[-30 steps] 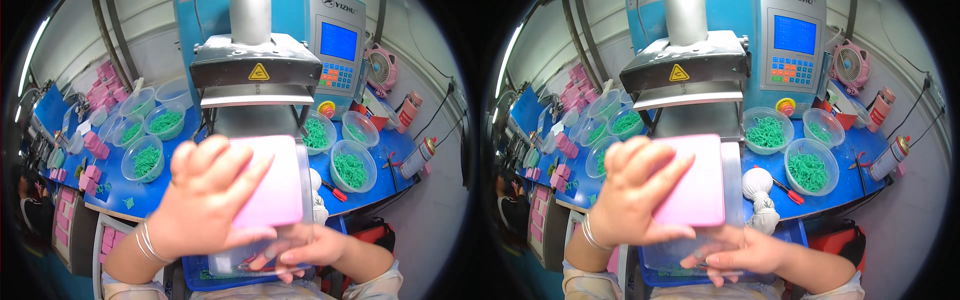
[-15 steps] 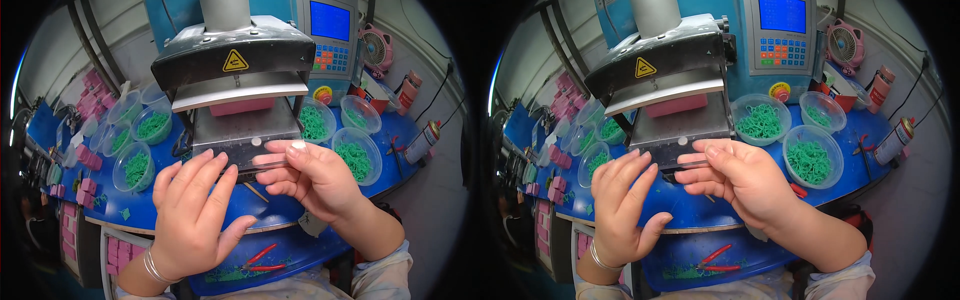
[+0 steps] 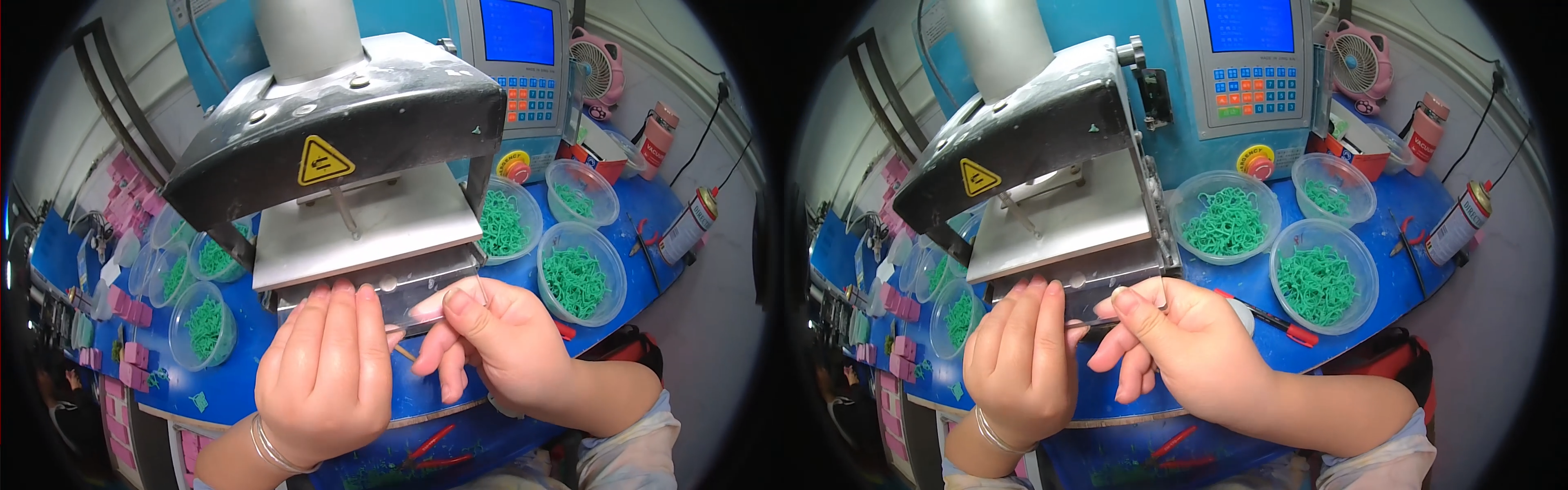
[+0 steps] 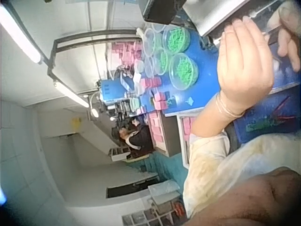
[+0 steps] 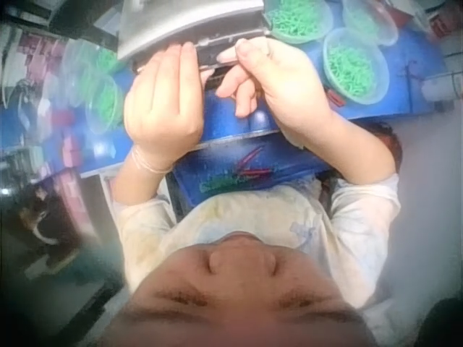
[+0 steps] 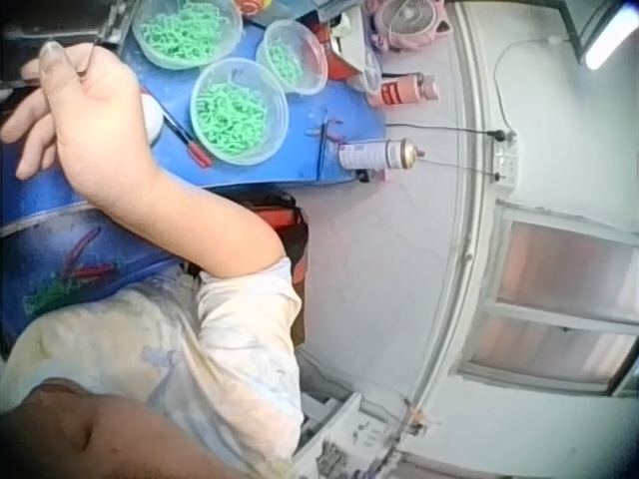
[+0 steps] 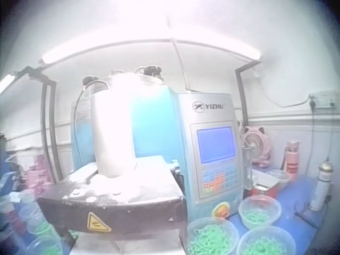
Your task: Operating a wax injection machine and assembling components in silicone molds for casting.
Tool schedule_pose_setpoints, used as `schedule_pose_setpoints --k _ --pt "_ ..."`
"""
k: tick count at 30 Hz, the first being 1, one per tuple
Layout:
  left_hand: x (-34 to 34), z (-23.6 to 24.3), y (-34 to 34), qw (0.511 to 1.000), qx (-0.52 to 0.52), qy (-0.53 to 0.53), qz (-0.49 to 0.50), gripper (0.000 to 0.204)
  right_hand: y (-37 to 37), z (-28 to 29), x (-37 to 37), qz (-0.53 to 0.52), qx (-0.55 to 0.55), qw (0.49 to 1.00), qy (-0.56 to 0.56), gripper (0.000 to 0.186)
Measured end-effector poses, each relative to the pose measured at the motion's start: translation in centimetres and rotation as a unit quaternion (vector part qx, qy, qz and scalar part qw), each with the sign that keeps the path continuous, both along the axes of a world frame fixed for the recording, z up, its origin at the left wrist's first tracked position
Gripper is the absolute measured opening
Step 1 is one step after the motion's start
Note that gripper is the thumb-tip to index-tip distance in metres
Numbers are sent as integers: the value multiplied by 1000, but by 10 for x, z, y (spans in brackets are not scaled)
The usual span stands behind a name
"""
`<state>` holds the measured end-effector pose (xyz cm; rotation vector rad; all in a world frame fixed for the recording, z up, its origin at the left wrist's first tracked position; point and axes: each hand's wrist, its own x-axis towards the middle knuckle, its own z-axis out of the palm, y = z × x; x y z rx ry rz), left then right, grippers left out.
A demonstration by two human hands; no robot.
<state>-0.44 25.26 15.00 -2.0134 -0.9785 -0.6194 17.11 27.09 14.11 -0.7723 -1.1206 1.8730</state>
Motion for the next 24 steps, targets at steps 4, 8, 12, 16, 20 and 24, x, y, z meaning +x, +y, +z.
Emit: schedule_pose_setpoints --k 4,8,12,16,20,24 --pt "7 -2 2 998 15 46 40 26 4 3 6 41 -24 999 1 29" --pt "14 0 -6 994 -3 72 81 27 5 4 6 68 -59 996 18 30" --pt "15 -1 -5 994 -4 68 83 27 6 9 6 85 -75 993 11 31" --pt "10 -7 3 995 17 70 69 25 7 11 6 83 -76 994 -7 30" --pt "12 -10 13 994 40 87 54 25 11 5 1 17 -34 999 -15 28" --pt "17 -6 15 992 68 91 56 19 12 -1 -3 -12 27 1000 -12 28"
